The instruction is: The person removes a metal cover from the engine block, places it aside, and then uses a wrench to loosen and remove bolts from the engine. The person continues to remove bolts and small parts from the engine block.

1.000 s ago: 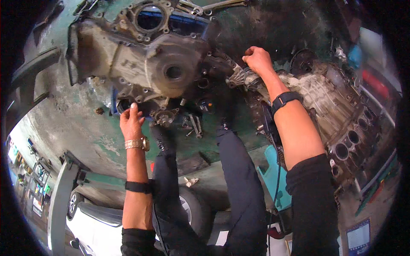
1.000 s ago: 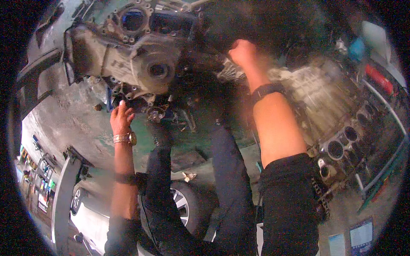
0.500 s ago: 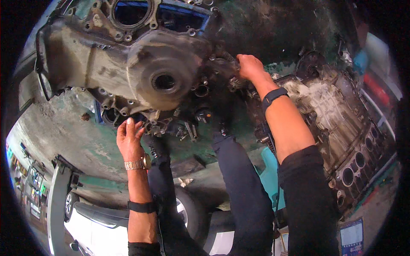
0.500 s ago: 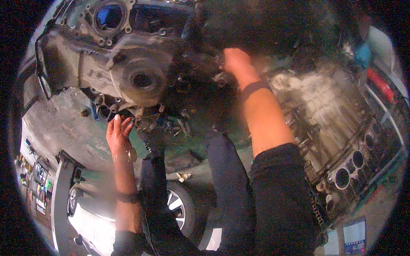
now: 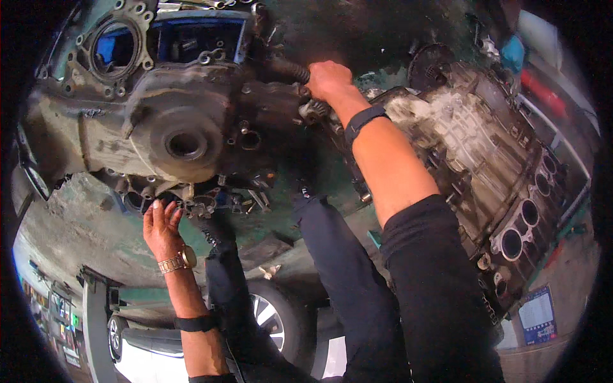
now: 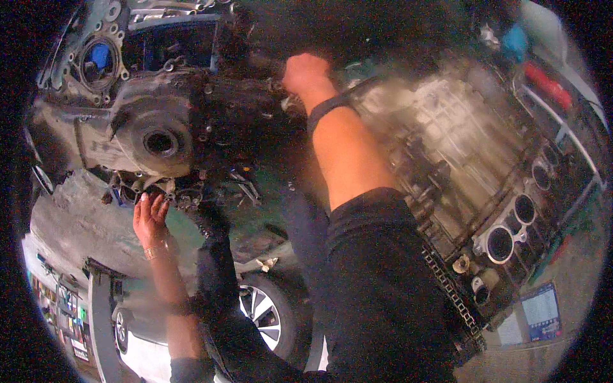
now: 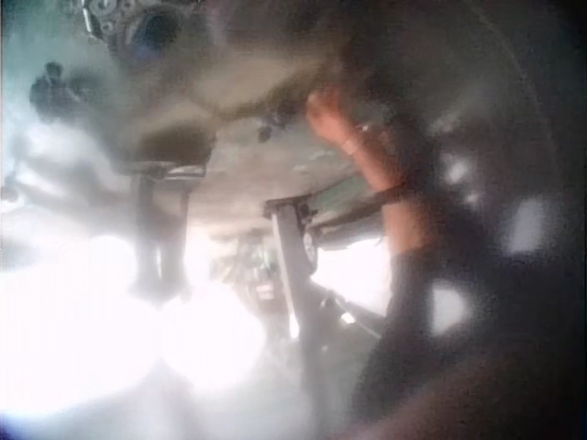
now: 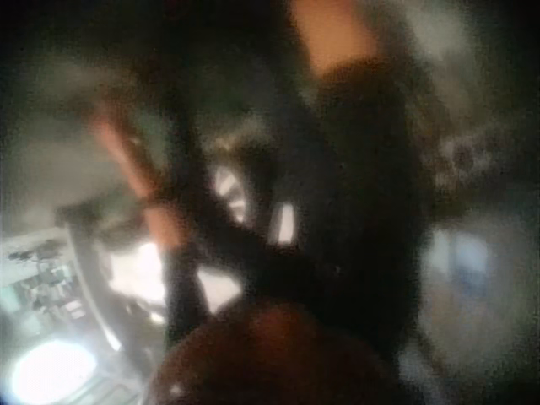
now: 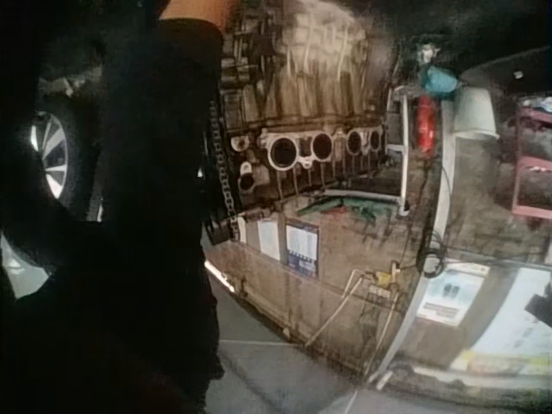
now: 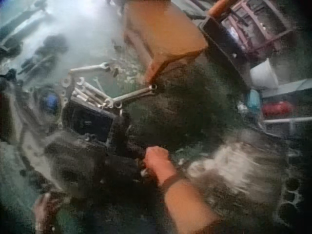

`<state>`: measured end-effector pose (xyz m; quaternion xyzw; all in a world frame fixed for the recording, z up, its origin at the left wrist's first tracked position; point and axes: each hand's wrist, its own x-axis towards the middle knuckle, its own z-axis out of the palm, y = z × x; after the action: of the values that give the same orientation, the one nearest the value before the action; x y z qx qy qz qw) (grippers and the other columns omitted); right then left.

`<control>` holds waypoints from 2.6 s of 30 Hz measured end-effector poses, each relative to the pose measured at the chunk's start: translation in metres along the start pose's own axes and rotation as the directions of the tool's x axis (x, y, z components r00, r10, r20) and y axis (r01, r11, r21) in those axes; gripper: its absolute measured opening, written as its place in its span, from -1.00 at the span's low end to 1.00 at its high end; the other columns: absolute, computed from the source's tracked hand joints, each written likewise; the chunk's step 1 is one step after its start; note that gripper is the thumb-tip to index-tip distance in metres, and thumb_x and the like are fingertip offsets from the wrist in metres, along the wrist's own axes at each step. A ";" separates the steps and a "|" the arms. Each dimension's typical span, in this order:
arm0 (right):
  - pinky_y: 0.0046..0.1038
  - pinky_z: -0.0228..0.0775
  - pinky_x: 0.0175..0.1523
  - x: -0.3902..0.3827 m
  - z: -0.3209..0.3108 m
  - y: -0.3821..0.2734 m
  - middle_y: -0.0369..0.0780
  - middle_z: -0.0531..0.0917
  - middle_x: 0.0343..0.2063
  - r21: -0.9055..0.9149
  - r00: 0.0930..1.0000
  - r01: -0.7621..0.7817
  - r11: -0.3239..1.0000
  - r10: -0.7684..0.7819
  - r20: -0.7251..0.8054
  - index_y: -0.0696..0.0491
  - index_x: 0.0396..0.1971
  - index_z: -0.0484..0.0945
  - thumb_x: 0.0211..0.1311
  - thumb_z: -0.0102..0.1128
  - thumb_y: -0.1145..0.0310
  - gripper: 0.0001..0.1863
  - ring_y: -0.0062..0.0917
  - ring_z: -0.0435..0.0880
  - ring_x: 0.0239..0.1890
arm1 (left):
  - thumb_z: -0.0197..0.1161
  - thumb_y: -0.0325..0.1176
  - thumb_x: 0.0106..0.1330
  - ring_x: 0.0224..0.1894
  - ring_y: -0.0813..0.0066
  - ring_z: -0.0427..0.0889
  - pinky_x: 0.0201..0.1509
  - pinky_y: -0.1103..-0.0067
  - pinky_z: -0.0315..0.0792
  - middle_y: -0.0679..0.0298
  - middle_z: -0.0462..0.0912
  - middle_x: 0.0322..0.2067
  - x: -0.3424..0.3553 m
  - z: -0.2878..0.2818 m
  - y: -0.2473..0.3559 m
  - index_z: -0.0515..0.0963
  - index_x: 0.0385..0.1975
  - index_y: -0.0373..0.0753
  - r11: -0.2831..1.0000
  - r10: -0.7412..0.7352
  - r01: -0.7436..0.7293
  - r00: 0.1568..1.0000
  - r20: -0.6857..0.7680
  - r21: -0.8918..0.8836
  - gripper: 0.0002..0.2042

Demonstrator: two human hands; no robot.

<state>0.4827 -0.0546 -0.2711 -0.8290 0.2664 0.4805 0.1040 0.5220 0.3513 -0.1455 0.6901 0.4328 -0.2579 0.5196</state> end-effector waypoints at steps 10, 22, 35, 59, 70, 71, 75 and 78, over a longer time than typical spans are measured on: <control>-0.23 0.46 -0.04 -0.026 0.015 0.004 -0.05 0.57 -0.17 0.160 0.947 0.044 0.986 0.010 -0.320 0.01 -0.37 0.64 -0.05 0.34 0.29 -0.79 -0.19 0.58 -0.10 | 0.23 -0.32 0.29 -0.21 0.32 0.63 -0.29 0.53 0.57 0.13 0.55 -0.19 0.001 -0.003 -0.010 0.38 -0.08 -0.44 1.000 0.005 -0.004 1.000 -0.014 0.028 -0.65; -0.21 0.32 0.15 -0.038 0.016 0.000 -0.07 0.32 0.11 -0.219 0.976 0.187 0.958 -0.206 -0.068 0.03 -0.02 0.55 0.06 0.25 0.15 -0.53 -0.14 0.37 0.10 | 0.21 -0.33 0.30 -0.14 0.24 0.63 -0.24 0.52 0.59 0.13 0.51 -0.17 -0.003 -0.004 -0.025 0.37 -0.06 -0.45 0.998 -0.049 0.050 0.999 0.020 -0.045 -0.65; -0.20 0.25 0.06 -0.015 0.072 -0.021 -0.03 0.39 -0.03 -0.208 0.888 0.098 0.973 -0.179 -0.422 0.12 0.09 0.37 0.06 0.12 0.07 -0.38 -0.13 0.36 0.03 | 0.20 -0.36 0.31 -0.25 0.40 0.63 -0.32 0.60 0.56 0.21 0.55 -0.24 -0.015 -0.004 -0.041 0.45 -0.15 -0.37 0.991 -0.092 0.089 0.996 -0.022 -0.100 -0.77; -0.21 0.29 0.09 -0.124 0.090 -0.041 -0.01 0.51 -0.14 -0.361 0.854 0.068 0.930 -0.241 -0.460 0.19 -0.25 0.55 0.02 0.15 0.36 -0.71 -0.12 0.42 0.00 | 0.19 -0.39 0.30 -0.28 0.42 0.63 -0.31 0.61 0.56 0.21 0.57 -0.26 -0.039 -0.031 -0.020 0.47 -0.20 -0.37 0.989 -0.042 0.047 0.998 0.038 -0.138 -0.81; -0.37 0.48 -0.12 -0.266 0.043 -0.051 -0.13 0.62 -0.19 0.903 0.925 -0.333 0.271 -0.092 0.369 0.18 -0.22 0.56 0.34 0.04 0.22 -0.69 -0.35 0.63 -0.20 | 0.20 -0.38 0.29 -0.34 0.50 0.63 -0.36 0.65 0.50 0.26 0.59 -0.32 -0.098 -0.033 0.004 0.49 -0.21 -0.34 0.994 -0.027 0.048 0.980 0.198 -0.102 -0.82; -0.38 0.48 -0.11 -0.280 0.035 -0.051 -0.14 0.62 -0.19 0.919 0.916 -0.354 0.172 -0.135 0.378 0.19 -0.19 0.55 0.37 0.00 0.24 -0.70 -0.39 0.63 -0.19 | 0.20 -0.38 0.29 -0.34 0.50 0.63 -0.36 0.65 0.50 0.26 0.59 -0.32 -0.105 -0.033 0.006 0.49 -0.22 -0.33 0.993 -0.052 0.074 0.973 0.223 -0.089 -0.83; -0.34 0.49 -0.07 -0.326 0.008 -0.057 -0.11 0.61 -0.18 0.897 0.898 -0.396 -0.194 -0.284 0.335 0.23 -0.17 0.51 0.39 -0.05 0.28 -0.70 -0.36 0.62 -0.17 | 0.16 -0.40 0.31 -0.34 0.48 0.62 -0.34 0.62 0.50 0.24 0.59 -0.33 -0.130 -0.026 0.013 0.48 -0.22 -0.34 0.993 -0.103 0.114 0.931 0.349 -0.013 -0.84; -0.30 0.48 -0.05 -0.347 -0.004 -0.060 -0.08 0.59 -0.15 0.858 0.888 -0.419 -0.296 -0.332 0.319 0.25 -0.19 0.51 0.40 -0.08 0.29 -0.69 -0.33 0.61 -0.16 | 0.13 -0.41 0.32 -0.37 0.50 0.62 -0.35 0.61 0.48 0.27 0.57 -0.33 -0.147 -0.019 0.017 0.48 -0.22 -0.35 0.990 -0.124 0.140 0.883 0.453 -0.003 -0.85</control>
<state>0.3806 0.1125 0.0211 -0.2456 0.5406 0.2456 0.7662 0.4628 0.3196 -0.0125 0.5709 0.3508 -0.4382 0.5992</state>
